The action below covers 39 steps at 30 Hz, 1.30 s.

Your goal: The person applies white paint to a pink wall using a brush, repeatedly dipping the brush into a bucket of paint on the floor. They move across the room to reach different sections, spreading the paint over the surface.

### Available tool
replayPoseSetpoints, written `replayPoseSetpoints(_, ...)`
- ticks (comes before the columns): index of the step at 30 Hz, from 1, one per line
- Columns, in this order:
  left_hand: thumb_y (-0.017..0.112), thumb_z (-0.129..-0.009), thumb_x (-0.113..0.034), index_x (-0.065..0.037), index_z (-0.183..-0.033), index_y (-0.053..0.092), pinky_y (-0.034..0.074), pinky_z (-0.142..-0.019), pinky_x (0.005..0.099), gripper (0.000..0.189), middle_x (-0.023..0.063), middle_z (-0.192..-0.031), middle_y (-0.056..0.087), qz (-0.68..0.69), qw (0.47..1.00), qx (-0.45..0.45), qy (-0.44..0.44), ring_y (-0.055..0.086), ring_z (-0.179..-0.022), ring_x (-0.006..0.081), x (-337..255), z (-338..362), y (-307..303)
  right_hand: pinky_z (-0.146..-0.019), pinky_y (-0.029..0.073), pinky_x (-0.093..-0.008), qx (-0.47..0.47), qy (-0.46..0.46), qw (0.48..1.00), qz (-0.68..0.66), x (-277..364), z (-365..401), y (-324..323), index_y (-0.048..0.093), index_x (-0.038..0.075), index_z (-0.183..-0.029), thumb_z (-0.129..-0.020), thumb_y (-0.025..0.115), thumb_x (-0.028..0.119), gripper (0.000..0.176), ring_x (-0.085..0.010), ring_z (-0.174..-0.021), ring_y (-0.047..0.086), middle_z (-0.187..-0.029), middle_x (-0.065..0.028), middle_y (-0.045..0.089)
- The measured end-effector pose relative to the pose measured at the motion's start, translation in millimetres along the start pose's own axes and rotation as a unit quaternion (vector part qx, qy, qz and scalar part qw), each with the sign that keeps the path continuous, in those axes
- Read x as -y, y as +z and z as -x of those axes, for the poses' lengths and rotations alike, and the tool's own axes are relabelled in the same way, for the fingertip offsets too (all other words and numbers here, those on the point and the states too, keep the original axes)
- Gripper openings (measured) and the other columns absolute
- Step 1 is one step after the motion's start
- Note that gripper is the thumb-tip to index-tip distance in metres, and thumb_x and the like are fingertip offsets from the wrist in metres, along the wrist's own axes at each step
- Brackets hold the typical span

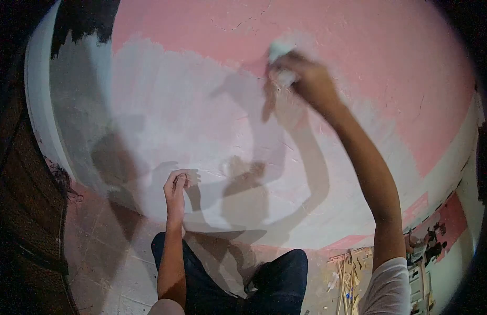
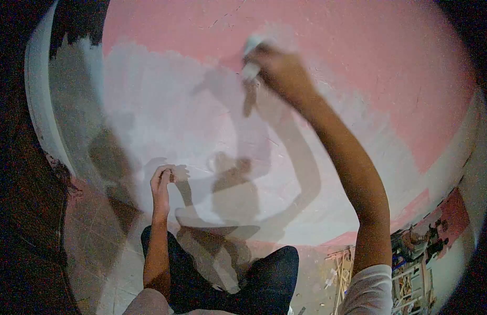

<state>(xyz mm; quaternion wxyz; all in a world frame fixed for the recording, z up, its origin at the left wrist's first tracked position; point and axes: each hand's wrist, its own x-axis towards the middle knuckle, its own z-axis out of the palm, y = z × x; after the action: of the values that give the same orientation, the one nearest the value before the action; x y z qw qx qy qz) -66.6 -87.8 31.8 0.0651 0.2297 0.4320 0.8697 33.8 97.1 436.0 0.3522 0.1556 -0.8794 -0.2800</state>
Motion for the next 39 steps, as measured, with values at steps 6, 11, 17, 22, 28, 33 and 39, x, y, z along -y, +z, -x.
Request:
replayPoseSetpoints(6, 0.052, -0.104, -0.019, -0.001, -0.109, 0.068, 0.045, -0.078, 0.0293, 0.024, 0.0015, -0.091, 0.062, 0.001, 1.0, 0.009, 0.004, 0.055, -0.084, 0.0121, 5, -1, -5, -0.079, 0.06, -0.0373, 0.074, 0.008, 0.985, -0.158, 25, -11, -5, 0.072, 0.005, -0.101, -0.079, 0.073, -0.004, 0.023, -0.0293, -0.093, 0.072, -0.102, -0.0106, 0.072)
replayPoseSetpoints(11, 0.052, -0.104, -0.018, -0.001, -0.107, 0.067, 0.045, -0.077, 0.0293, 0.023, 0.002, -0.09, 0.061, 0.024, 1.0, 0.01, 0.006, 0.054, -0.081, 0.0125, 15, -3, -2, -0.074, 0.059, -0.0364, -0.141, -0.014, 0.985, 0.102, -18, -44, -54, 0.073, 0.009, -0.106, -0.083, 0.071, 0.001, 0.024, -0.0294, -0.091, 0.072, -0.108, -0.009, 0.071)
replayPoseSetpoints(17, 0.052, -0.105, -0.018, -0.001, -0.108, 0.067, 0.045, -0.076, 0.0294, 0.023, 0.0016, -0.09, 0.061, 0.014, 1.0, 0.008, 0.012, 0.054, -0.081, 0.0123, 11, 1, 0, -0.081, 0.059, -0.0443, 0.053, -0.095, 0.992, 0.059, 3, -3, 12, 0.07, 0.014, -0.114, -0.084, 0.065, 0.009, 0.031, -0.0356, -0.092, 0.072, -0.114, -0.0131, 0.069)
replayPoseSetpoints(22, 0.053, -0.104, -0.019, -0.002, -0.109, 0.067, 0.046, -0.077, 0.0298, 0.023, 0.0014, -0.09, 0.061, 0.011, 1.0, 0.018, 0.012, 0.054, -0.082, 0.0125, 10, 4, -4, -0.078, 0.057, -0.0447, 0.07, -0.024, 0.985, -0.154, 15, -26, -2, 0.072, 0.007, -0.097, -0.078, 0.07, 0.01, 0.019, -0.0374, -0.087, 0.07, -0.092, -0.0162, 0.071)
replayPoseSetpoints(28, 0.053, -0.104, -0.02, -0.002, -0.108, 0.068, 0.046, -0.079, 0.03, 0.023, 0.0013, -0.09, 0.061, 0.013, 1.0, 0.02, 0.015, 0.054, -0.082, 0.0125, 15, -2, -5, -0.075, 0.058, -0.0386, -0.169, -0.051, 0.974, 0.141, -24, -65, -56, 0.071, 0.011, -0.111, -0.085, 0.069, 0.002, 0.028, -0.0333, -0.09, 0.071, -0.107, -0.0104, 0.072)
replayPoseSetpoints(33, 0.053, -0.104, -0.015, 0.0, -0.108, 0.066, 0.045, -0.076, 0.0275, 0.021, 0.002, -0.09, 0.061, 0.016, 1.0, 0.012, 0.009, 0.054, -0.081, 0.0114, 12, 0, -3, -0.074, 0.059, -0.0398, -0.027, -0.053, 0.995, 0.084, -8, -28, 0, 0.07, 0.011, -0.109, -0.082, 0.07, 0.001, 0.028, -0.0335, -0.087, 0.072, -0.106, -0.0112, 0.071)
replayPoseSetpoints(39, 0.052, -0.104, -0.018, -0.001, -0.108, 0.067, 0.048, -0.08, 0.0307, 0.023, 0.0019, -0.092, 0.062, -0.004, 1.0, 0.015, 0.008, 0.057, -0.083, 0.0128, 16, -2, -7, -0.077, 0.058, -0.0435, 0.038, 0.003, 0.986, -0.161, 8, -40, 5, 0.074, 0.006, -0.096, -0.075, 0.067, 0.007, 0.022, -0.0362, -0.081, 0.072, -0.088, -0.0164, 0.073)
